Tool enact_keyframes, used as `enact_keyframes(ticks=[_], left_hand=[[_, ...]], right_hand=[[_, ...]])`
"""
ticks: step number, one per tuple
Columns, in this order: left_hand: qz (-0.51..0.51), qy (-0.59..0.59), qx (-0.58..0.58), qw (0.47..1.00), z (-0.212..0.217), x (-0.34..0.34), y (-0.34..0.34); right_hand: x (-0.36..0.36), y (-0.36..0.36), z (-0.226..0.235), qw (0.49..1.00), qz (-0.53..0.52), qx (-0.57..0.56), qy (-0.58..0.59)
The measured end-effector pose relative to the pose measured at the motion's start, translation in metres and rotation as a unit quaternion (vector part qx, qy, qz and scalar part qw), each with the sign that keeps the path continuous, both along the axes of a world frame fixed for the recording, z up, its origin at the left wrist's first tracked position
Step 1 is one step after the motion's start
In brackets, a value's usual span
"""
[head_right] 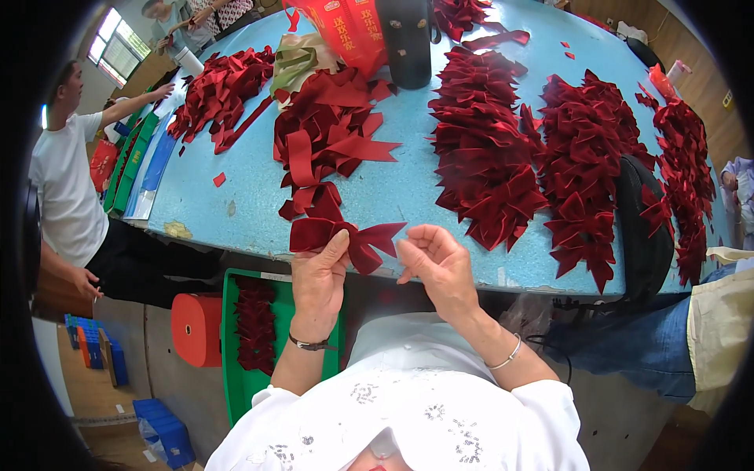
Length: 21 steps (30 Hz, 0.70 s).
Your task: Assembling and folding red fabric ribbon pieces into decorative shapes at a factory workbench.
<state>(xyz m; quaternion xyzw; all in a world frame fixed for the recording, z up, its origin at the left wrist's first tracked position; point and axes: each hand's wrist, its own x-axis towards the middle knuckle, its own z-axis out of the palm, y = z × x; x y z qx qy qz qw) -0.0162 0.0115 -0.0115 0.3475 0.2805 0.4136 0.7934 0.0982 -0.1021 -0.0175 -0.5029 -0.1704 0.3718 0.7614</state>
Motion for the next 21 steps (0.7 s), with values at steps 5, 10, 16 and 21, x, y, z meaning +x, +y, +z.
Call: enact_keyframes(ticks=[5,10,16,21], left_hand=[[-0.03,0.008,0.007,0.999,-0.002,-0.006,-0.001],[-0.003,0.023,0.038,0.999,0.004,-0.032,-0.001],[0.175,0.17,0.118,0.963,0.003,-0.122,0.04],[0.313,0.241,-0.051,0.917,-0.058,-0.274,0.082]], right_hand=[[-0.004,0.007,0.004,0.993,0.099,0.005,-0.067],[-0.01,0.002,0.001,0.99,0.122,-0.04,-0.051],[0.0,-0.019,-0.006,0.988,0.098,-0.045,-0.109],[0.006,-0.016,-0.008,0.986,0.105,-0.006,-0.128]])
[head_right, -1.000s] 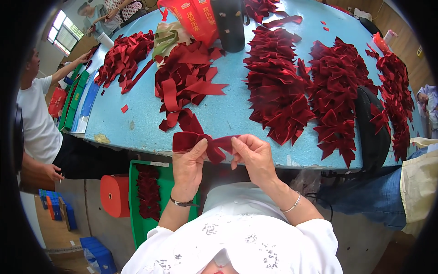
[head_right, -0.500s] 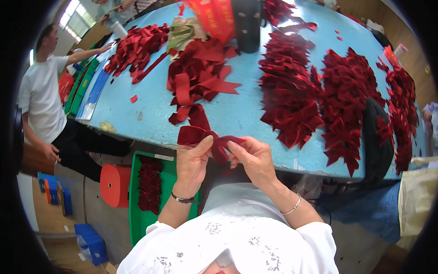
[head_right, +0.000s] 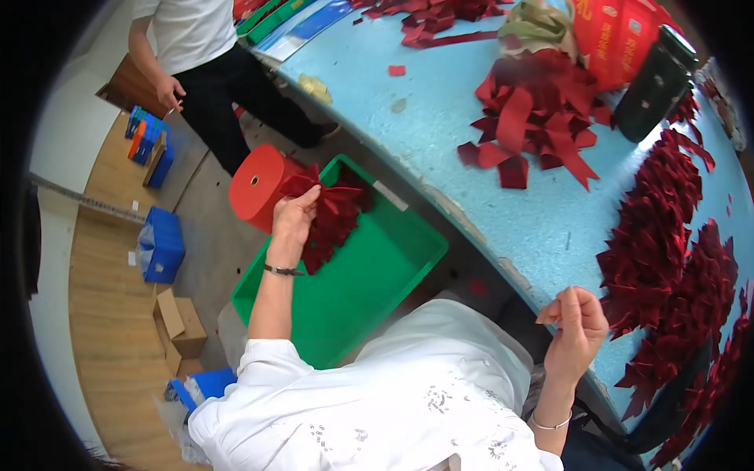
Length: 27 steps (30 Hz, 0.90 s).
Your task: Assembling and folding red fabric ribbon pieces into decorative shapes at a factory workbench.
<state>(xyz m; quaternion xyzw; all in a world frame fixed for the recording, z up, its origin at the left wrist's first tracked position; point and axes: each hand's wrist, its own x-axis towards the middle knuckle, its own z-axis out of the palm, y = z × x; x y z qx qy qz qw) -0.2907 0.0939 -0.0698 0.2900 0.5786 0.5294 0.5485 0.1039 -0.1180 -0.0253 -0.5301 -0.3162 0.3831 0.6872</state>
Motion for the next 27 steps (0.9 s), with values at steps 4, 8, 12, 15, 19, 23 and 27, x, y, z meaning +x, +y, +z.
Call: enact_keyframes(ticks=[4,8,12,15,19,23,27], left_hand=[[0.078,-0.031,-0.086,0.993,-0.068,-0.099,-0.015],[0.105,-0.058,-0.115,0.986,-0.109,-0.153,-0.053],[0.129,-0.064,-0.145,0.979,-0.144,-0.189,-0.087],[0.137,-0.054,-0.166,0.975,-0.173,-0.215,-0.103],[0.13,-0.048,-0.171,0.976,-0.186,-0.212,-0.1],[0.15,-0.053,-0.139,0.977,-0.198,-0.21,-0.092],[0.193,0.003,-0.153,0.969,-0.21,-0.209,-0.089]], right_hand=[[0.002,0.002,-0.006,1.0,0.006,-0.01,-0.001],[0.004,0.004,-0.006,1.0,0.007,-0.019,-0.023],[0.004,0.007,-0.011,0.998,0.039,-0.019,-0.033],[-0.001,0.007,-0.01,0.998,0.05,-0.023,-0.044],[-0.002,0.005,-0.015,0.996,0.053,-0.032,-0.056],[-0.004,0.005,-0.013,0.995,0.059,-0.039,-0.065],[-0.009,0.004,-0.011,0.994,0.073,-0.042,-0.073]])
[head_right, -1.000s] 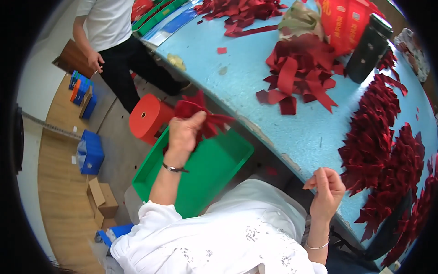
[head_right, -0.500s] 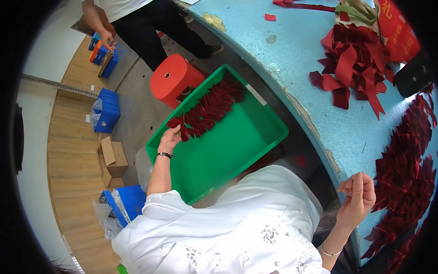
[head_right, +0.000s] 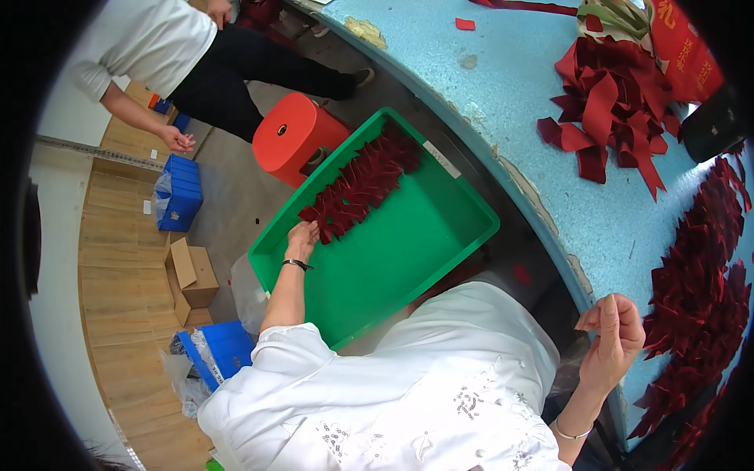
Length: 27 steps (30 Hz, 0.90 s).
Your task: Assembling and folding red fabric ribbon pieces into decorative shapes at a factory workbench.
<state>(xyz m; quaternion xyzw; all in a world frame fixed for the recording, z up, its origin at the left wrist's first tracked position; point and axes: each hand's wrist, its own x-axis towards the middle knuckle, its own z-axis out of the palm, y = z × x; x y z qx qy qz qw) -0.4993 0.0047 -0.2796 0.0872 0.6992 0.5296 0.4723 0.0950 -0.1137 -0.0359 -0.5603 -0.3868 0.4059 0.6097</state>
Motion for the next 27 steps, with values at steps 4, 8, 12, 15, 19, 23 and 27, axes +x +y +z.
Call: enact_keyframes(ticks=[4,8,12,15,19,23,27], left_hand=[[0.046,0.116,-0.056,0.991,-0.001,0.009,0.001],[0.046,0.158,-0.092,0.982,0.012,0.024,0.003],[0.057,0.144,-0.097,0.983,0.013,0.034,0.014],[0.067,0.124,-0.08,0.987,-0.001,0.034,0.026],[0.036,0.133,-0.01,0.99,-0.017,-0.005,0.023],[-0.008,0.478,-0.164,0.863,-0.024,0.014,0.031],[0.007,0.469,0.019,0.883,0.069,0.092,0.039]], right_hand=[[-0.002,-0.003,0.0,1.0,0.005,-0.001,0.0],[-0.003,-0.006,-0.002,1.0,-0.001,-0.007,-0.008],[-0.002,-0.001,-0.003,1.0,-0.009,-0.013,-0.014],[-0.001,0.004,-0.001,1.0,-0.021,-0.01,-0.019],[-0.001,-0.003,0.01,0.999,-0.037,-0.014,-0.028],[-0.001,0.004,0.0,0.996,-0.08,-0.025,0.0],[0.007,-0.012,0.0,0.994,-0.106,0.014,0.001]])
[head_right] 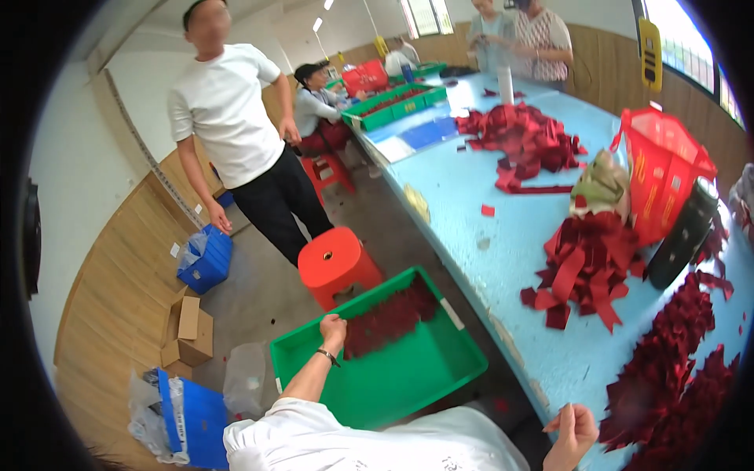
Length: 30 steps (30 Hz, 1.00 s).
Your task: Assembling and folding red fabric ribbon pieces into decorative shapes at a factory workbench.
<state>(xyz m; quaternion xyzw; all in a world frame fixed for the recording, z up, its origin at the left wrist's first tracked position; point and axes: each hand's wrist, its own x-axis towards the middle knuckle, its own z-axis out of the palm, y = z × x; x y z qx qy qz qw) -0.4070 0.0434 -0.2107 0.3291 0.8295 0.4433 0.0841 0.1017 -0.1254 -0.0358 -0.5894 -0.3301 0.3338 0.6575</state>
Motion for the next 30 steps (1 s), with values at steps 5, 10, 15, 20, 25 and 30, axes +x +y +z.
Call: enact_keyframes(ticks=[5,10,15,20,25,30], left_hand=[[-0.254,-0.019,0.18,0.95,0.105,0.113,0.023],[-0.491,-0.038,0.246,0.835,0.211,0.254,0.028],[-0.596,0.147,0.332,0.717,0.239,0.329,0.071],[-0.644,0.038,0.177,0.744,0.23,0.398,0.141],[-0.667,0.122,0.219,0.701,0.227,0.455,0.128],[-0.683,0.361,0.331,0.542,0.214,0.471,0.143]], right_hand=[[0.018,-0.026,0.006,0.995,0.051,-0.024,-0.085],[0.028,-0.021,-0.022,0.973,-0.086,0.006,-0.216],[0.03,-0.021,-0.008,0.967,-0.101,0.038,-0.23],[0.043,-0.033,-0.012,0.983,-0.072,0.044,-0.163],[0.047,-0.037,-0.012,0.979,-0.048,0.067,-0.186],[0.051,-0.039,-0.01,0.975,-0.034,0.07,-0.208]])
